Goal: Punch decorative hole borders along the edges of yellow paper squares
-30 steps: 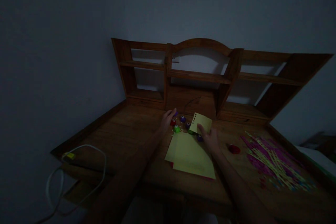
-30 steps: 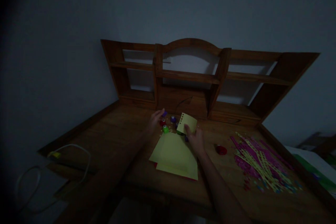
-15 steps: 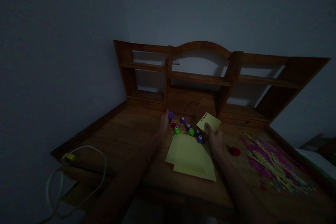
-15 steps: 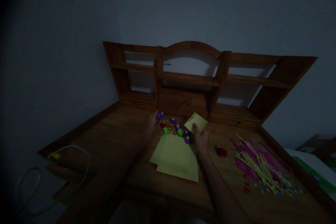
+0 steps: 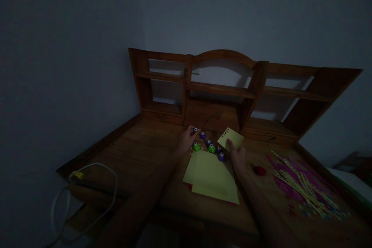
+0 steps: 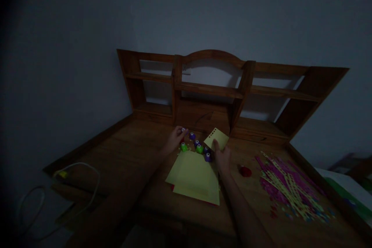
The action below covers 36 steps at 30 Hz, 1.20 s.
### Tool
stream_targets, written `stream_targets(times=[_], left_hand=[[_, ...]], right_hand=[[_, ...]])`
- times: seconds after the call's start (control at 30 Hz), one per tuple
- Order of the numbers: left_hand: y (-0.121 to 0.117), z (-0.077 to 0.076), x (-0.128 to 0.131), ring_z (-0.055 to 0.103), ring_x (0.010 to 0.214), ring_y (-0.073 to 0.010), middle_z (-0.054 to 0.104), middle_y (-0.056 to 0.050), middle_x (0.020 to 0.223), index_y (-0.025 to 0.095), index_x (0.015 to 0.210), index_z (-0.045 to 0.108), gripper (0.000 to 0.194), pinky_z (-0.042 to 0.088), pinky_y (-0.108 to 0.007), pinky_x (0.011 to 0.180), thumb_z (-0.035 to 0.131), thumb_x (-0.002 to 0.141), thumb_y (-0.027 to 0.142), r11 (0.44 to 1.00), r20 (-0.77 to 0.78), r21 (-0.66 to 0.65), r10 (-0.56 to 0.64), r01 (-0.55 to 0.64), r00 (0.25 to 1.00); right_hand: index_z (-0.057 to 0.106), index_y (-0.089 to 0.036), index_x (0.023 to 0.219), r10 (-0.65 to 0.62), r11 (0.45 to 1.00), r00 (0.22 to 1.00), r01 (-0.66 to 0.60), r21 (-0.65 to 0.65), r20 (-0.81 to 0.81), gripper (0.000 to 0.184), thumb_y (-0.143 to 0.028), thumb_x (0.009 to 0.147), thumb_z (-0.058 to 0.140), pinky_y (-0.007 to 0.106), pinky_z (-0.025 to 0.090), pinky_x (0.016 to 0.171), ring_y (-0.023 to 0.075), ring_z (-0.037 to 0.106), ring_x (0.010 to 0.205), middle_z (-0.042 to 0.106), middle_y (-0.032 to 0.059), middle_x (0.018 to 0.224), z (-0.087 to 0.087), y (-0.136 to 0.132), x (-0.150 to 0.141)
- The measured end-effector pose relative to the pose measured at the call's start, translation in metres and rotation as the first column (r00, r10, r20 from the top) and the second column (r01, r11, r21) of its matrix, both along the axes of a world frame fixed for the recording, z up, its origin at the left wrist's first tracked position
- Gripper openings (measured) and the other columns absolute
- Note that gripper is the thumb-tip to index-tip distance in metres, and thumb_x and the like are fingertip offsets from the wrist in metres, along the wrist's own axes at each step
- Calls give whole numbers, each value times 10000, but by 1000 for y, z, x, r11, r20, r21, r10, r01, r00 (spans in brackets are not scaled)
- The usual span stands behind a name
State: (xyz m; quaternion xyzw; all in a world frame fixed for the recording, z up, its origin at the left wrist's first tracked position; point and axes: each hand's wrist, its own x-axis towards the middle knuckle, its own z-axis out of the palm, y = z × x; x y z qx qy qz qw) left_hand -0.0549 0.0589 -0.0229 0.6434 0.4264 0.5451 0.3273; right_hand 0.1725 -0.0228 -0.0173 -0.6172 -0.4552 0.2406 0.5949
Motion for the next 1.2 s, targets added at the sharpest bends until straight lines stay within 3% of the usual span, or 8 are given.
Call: stream_targets(times=[0.13,0.23,0.4,0.6,0.77,0.93,1.07,1.2], left_hand=[[-9,-2,0,577,962,-226,684,-59,934,215,917,672,257,370,-373,921,512,917,415,986,-457,151,9,68,890],[-11,-2,1,540,1043,-256,688,-73,972,217,962,690,233,318,-411,969,507,923,356,981,-595,169,26,93,803],[-12,-5,2,522,1088,-269,673,-82,1052,216,1024,681,218,309,-423,968,497,914,252,975,-633,214,87,67,769],[-6,-7,2,521,1111,-243,617,-82,1118,222,1108,631,244,342,-381,974,493,928,314,960,-615,281,196,-19,764],[-4,-7,2,514,1149,-246,607,-100,1142,197,1146,606,272,346,-376,1009,474,938,312,943,-602,317,283,-102,747],[-8,-3,13,546,1114,-256,608,-105,1157,222,1186,587,291,375,-382,990,492,913,260,951,-684,309,246,-33,687],[3,5,29,554,1147,-284,574,-142,1271,203,1301,522,431,391,-397,991,536,871,222,965,-750,255,155,66,643],[13,5,36,558,1157,-318,590,-156,1264,194,1209,598,434,404,-423,999,605,779,138,976,-811,156,38,154,584]], right_hand=[[693,-124,818,-7,1000,1000,7,-2,0,514,-626,738,624,340,538,591,324,714,770,750,167,850,2,-1,-2],[689,-133,846,4,1000,1000,-4,-11,3,510,-628,749,613,346,544,596,326,714,785,750,169,872,1,0,-2],[686,-140,830,-23,1000,999,24,-16,38,516,-641,720,639,341,530,569,313,710,743,750,158,840,-3,3,0],[672,-137,746,-29,999,996,32,-27,88,532,-663,746,592,336,508,534,319,706,693,743,163,760,-2,3,0],[680,-132,803,-32,999,997,32,-5,77,521,-641,766,573,352,532,596,335,714,776,748,175,831,1,1,1],[695,-152,780,3,1000,998,-5,29,68,489,-625,768,573,354,535,597,327,712,749,748,165,802,5,-1,1],[683,-143,737,8,999,992,-14,48,127,540,-661,775,535,346,514,558,320,705,701,738,148,738,5,-2,-1],[682,-138,734,-14,999,990,9,34,141,549,-656,795,512,336,501,532,308,700,668,724,139,698,3,-2,-1]])
